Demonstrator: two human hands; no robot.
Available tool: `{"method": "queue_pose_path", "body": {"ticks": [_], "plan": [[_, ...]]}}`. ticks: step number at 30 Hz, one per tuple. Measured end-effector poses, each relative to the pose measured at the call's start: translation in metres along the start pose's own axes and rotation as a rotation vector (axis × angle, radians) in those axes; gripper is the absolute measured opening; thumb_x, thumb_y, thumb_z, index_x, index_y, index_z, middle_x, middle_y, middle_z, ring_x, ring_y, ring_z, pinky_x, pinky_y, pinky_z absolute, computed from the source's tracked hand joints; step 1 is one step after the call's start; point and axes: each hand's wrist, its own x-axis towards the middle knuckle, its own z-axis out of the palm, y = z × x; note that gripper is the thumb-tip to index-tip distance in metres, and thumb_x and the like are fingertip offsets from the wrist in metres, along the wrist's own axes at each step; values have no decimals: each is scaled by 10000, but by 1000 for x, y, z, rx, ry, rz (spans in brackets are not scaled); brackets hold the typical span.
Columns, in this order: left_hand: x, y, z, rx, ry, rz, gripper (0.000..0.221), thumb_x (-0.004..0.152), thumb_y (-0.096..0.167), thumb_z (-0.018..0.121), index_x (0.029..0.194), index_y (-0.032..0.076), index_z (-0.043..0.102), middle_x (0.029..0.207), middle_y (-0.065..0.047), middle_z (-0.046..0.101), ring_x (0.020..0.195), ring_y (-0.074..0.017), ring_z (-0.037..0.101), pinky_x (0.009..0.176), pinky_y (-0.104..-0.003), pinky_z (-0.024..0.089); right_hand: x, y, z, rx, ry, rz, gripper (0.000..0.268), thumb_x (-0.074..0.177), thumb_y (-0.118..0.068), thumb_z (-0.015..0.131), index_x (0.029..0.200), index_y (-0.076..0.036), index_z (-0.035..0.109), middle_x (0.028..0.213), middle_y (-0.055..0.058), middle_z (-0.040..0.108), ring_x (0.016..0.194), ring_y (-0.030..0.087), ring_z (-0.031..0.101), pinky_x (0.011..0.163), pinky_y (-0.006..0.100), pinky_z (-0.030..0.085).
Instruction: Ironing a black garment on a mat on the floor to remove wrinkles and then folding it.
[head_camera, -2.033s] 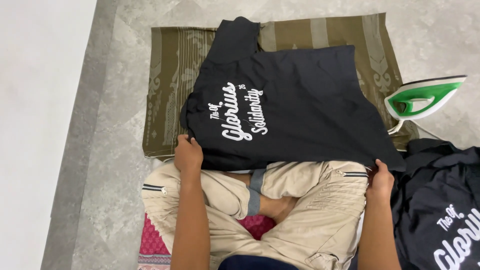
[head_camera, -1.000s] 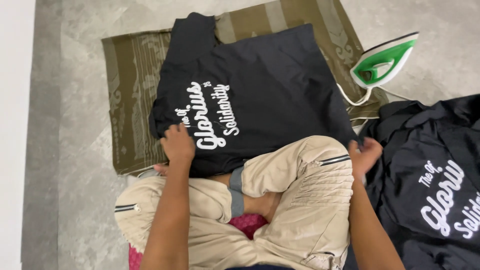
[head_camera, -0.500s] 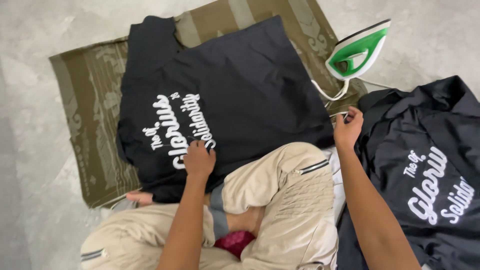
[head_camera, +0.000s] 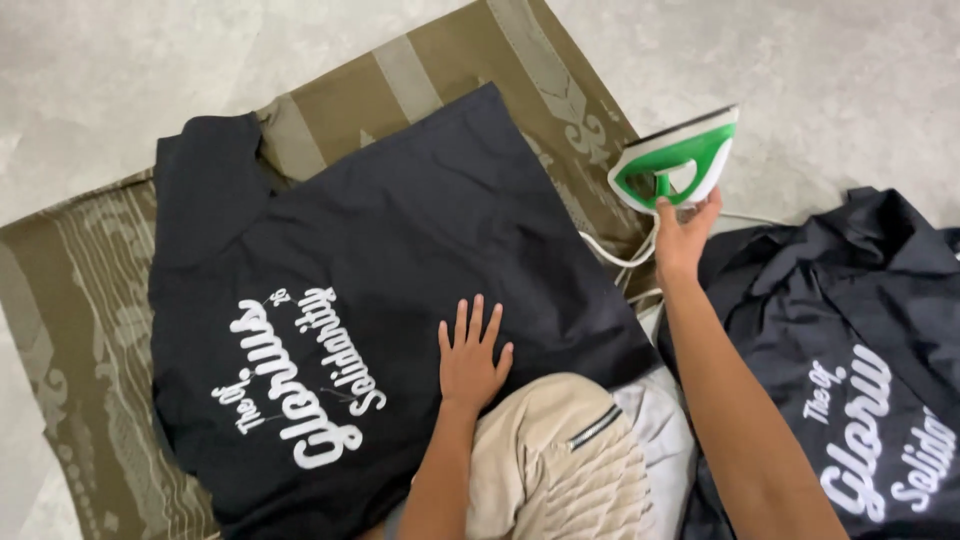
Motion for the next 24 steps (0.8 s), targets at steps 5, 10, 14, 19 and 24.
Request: {"method": "queue_pose_path", "body": {"ticks": [5,10,14,19,24], "plan": [[4,-5,16,-2,66,-10,589,882,455,375,1422,235,289,1491,-90,217,1370,-291,177,1029,-549,186,55,-11,-1,-169,97,-510,182,856,8,537,1037,15,529,967,207,553,900,236,500,854,404,388],[-2,-2,7,-10,95,-12,599,843,439,452,1395,229,348,1468,-65,272,1345,-280,241,996,-532,258,40,-100,10,-653,81,-821,332,682,-7,642,1011,29,658,899,176,646,791,370,577,665,454,432],[2,-5,24,41,150,-15,592,862,459,382,1413,257,309,1482,-70,253,1360,-264,225,1021,-530,205,15,-125,35,-525,-271,-905,445,630,53,666,1053,-79,706,955,117,656,935,312,591,865,358,366],[2,-6,25,16,98,-30,602,868,475,360,1425,265,278,1494,-61,219,1375,-253,181,1042,-523,157,-75,-151,95,-665,-539,-1090,303,680,25,600,906,-154,692,847,67,613,835,264,570,800,348,417],[0,-10,25,-49,-28,-53,566,911,490,294,1430,268,251,1501,-42,183,1388,-234,119,1078,-524,79,-126,-139,141,-720,-707,-1291,277,745,-18,562,888,-231,670,796,8,559,768,204,537,702,342,394]]}}
